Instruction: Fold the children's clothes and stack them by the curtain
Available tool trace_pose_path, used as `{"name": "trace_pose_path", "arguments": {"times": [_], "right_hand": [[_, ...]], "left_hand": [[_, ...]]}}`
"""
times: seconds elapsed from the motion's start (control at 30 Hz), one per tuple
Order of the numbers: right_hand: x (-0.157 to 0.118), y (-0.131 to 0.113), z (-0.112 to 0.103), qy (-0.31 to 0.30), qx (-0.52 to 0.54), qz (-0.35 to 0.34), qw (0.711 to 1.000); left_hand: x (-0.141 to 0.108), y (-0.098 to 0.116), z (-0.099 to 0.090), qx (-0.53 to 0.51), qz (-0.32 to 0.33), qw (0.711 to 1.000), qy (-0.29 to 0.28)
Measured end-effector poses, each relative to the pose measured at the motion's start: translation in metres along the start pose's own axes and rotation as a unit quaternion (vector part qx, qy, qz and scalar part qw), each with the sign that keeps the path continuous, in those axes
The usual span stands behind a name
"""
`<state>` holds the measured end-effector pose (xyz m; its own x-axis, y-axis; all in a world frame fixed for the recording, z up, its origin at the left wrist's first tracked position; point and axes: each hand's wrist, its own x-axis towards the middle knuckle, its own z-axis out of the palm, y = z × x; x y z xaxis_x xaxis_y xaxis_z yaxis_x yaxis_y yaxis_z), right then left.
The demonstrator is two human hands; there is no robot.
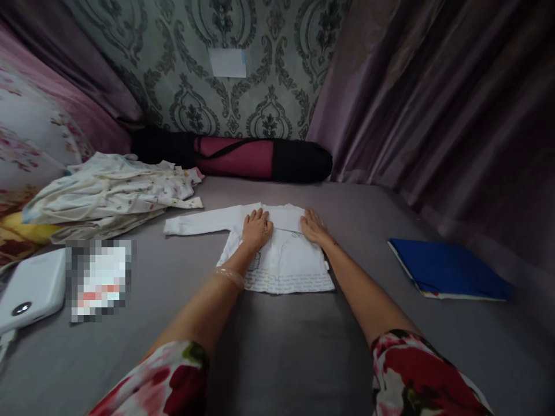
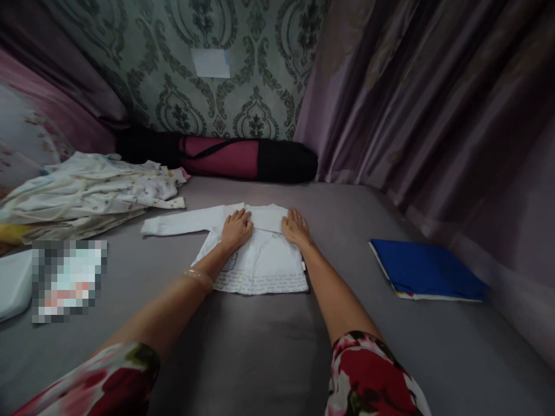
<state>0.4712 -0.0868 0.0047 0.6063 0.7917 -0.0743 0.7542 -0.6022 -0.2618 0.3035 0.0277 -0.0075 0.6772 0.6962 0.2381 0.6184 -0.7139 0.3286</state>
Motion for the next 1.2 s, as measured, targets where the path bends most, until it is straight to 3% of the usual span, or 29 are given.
{"name": "trace_pose_path", "arguments": {"times": [0.13,0.4,0.47,0.57,0.63,0.73,0.87,1.07,1.2], "right_hand": [[0.0,0.009,0.0,0.001,-0.028,-0.024,0.999],[0.002,0.01,-0.003,-0.004,-0.05,0.025,0.998],[-0.001,0.003,-0.005,0.038,-0.072,0.014,0.997],[-0.005,-0.01,-0.005,0.099,-0.097,-0.069,0.988],[-0.007,-0.018,-0.001,0.069,-0.083,-0.105,0.989],[-0.006,-0.024,0.007,0.005,-0.053,-0.095,0.994],[-0.002,-0.024,0.011,-0.013,-0.055,-0.081,0.995],[0.003,-0.032,-0.001,-0.076,-0.049,-0.043,0.995],[0.0,-0.057,-0.005,-0.034,-0.047,-0.058,0.997]], "left_hand": [[0.001,0.0,0.002,0.009,-0.003,1.0,0.003],[0.001,-0.001,0.002,0.009,-0.004,1.0,-0.009],[0.001,-0.001,0.002,0.01,0.001,1.0,-0.002],[0.0,-0.001,0.003,0.017,0.006,1.0,0.01],[0.0,-0.001,0.003,0.022,0.01,1.0,0.015],[0.0,-0.001,0.002,0.023,0.009,1.0,0.011],[0.0,0.0,0.002,0.024,0.0,1.0,-0.004],[0.007,-0.002,0.003,0.039,0.0,0.995,-0.087],[0.019,-0.013,-0.005,-0.017,0.006,0.989,-0.143]]}}
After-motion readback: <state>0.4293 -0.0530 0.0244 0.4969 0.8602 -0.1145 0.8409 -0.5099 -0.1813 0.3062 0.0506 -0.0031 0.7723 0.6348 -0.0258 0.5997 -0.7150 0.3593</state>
